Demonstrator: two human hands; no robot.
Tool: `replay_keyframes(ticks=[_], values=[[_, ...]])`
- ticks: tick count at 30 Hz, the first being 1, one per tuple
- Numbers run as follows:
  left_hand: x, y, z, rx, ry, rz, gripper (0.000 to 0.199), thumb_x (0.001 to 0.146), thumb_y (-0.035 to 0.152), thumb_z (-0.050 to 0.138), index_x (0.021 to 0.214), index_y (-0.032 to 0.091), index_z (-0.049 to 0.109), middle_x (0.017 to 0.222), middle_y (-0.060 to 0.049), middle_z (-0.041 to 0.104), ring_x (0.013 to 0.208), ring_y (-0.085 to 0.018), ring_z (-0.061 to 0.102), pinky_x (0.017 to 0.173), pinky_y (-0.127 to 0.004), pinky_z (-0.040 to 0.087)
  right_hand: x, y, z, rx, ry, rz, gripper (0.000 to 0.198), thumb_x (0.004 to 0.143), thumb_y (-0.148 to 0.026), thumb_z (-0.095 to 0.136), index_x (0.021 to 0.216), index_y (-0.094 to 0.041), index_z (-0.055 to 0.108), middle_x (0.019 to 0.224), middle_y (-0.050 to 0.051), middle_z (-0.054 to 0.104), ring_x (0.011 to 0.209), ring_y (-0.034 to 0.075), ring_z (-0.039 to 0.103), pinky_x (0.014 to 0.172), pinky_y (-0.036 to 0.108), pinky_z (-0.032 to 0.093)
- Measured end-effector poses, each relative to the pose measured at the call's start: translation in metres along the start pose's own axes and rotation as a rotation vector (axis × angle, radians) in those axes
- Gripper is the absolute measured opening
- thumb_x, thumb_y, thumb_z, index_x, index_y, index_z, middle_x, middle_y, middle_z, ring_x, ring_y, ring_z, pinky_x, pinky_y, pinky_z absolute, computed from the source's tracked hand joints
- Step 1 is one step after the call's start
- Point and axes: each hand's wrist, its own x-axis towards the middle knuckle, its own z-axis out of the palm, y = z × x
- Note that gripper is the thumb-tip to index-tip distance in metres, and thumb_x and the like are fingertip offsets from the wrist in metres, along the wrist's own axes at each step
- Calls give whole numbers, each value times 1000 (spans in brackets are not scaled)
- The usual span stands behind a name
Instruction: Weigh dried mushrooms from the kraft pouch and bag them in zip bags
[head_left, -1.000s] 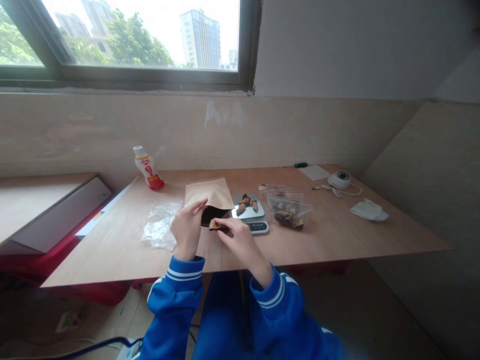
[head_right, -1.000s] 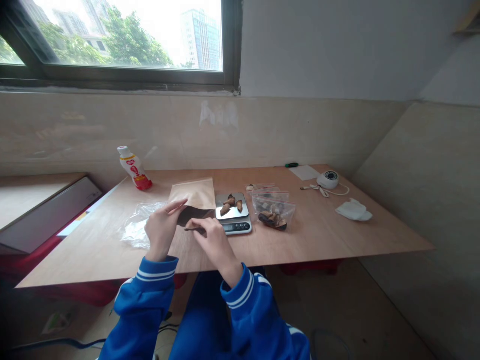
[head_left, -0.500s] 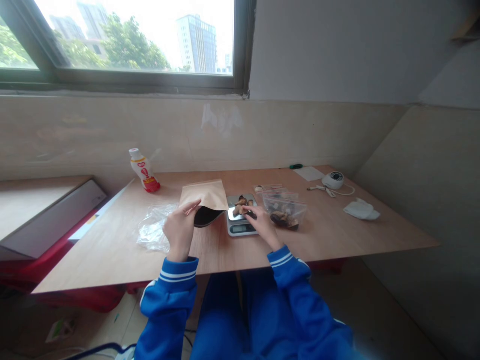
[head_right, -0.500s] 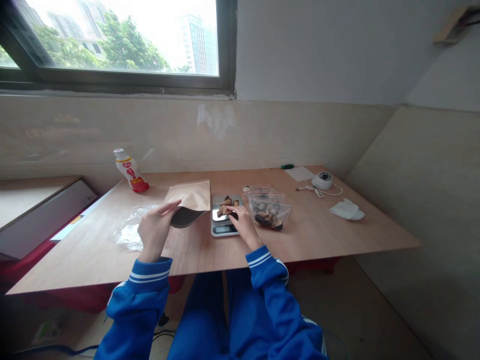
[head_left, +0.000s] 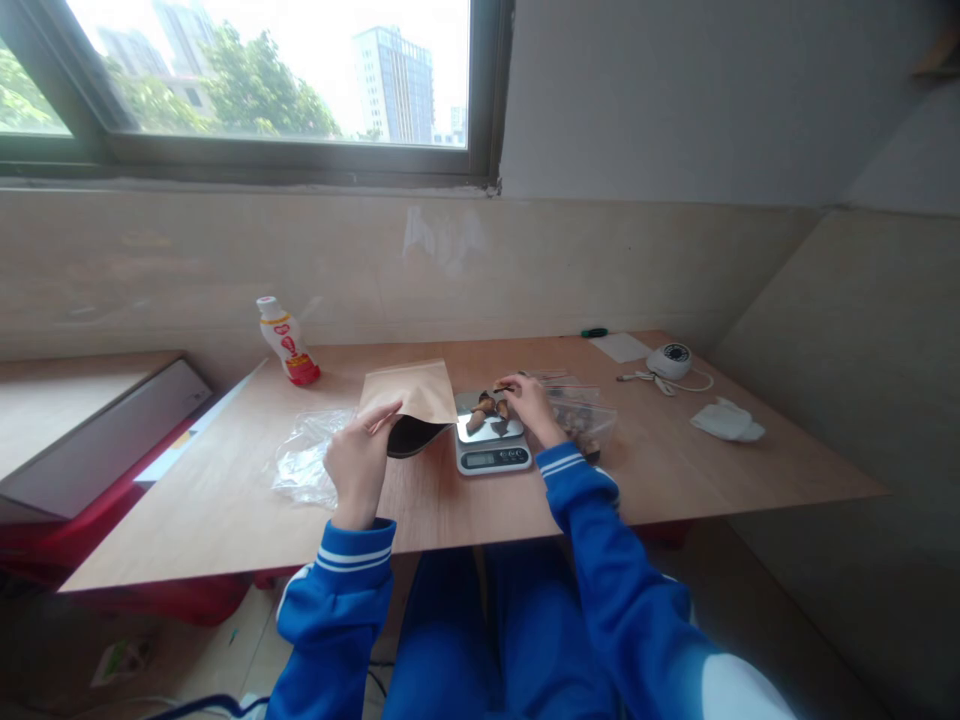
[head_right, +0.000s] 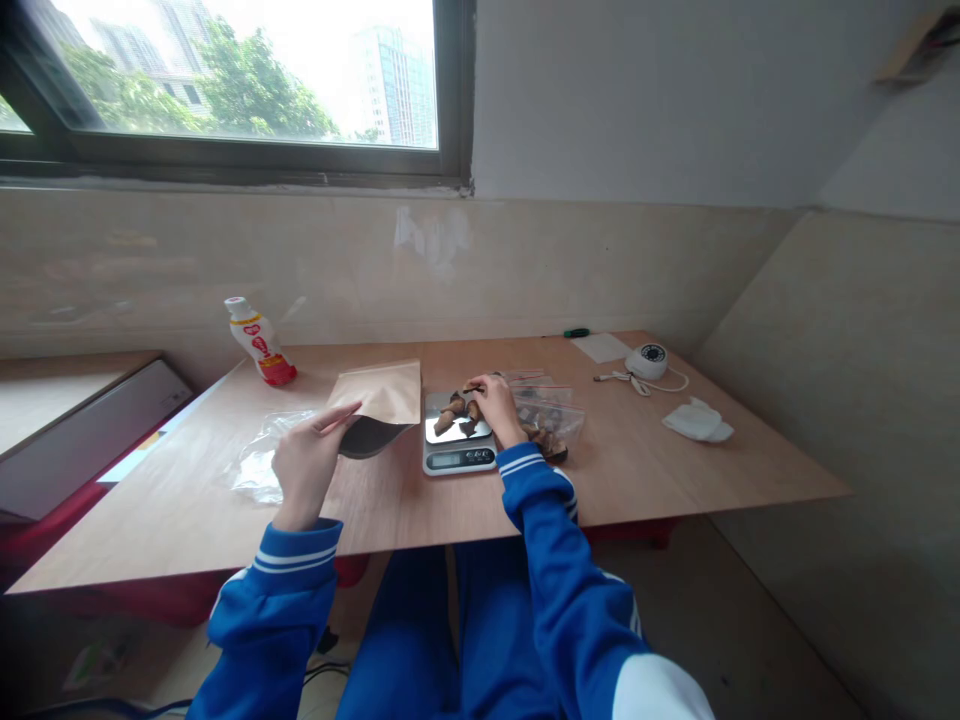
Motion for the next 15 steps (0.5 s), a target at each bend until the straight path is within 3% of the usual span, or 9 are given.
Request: replay_keyframes(ticks=[10, 15], values=[[0, -1, 0, -7, -2, 6, 27, 83, 43, 55, 104, 38, 70, 96, 2, 74, 84, -21, 66, 59, -25, 39, 8, 6, -2, -46, -145, -48, 28, 80, -5, 48, 82, -16, 73, 91, 9, 73, 94, 21, 64, 92, 33, 44], [0, 1, 0, 4, -1, 8, 27, 83, 43, 55, 105, 38, 70, 95, 1, 74, 82, -21, 66, 58, -26, 39, -6, -19, -26, 68, -86, -73, 33, 81, -6, 43, 97, -16, 70, 107, 8, 69, 105, 19, 60, 96, 34, 44]])
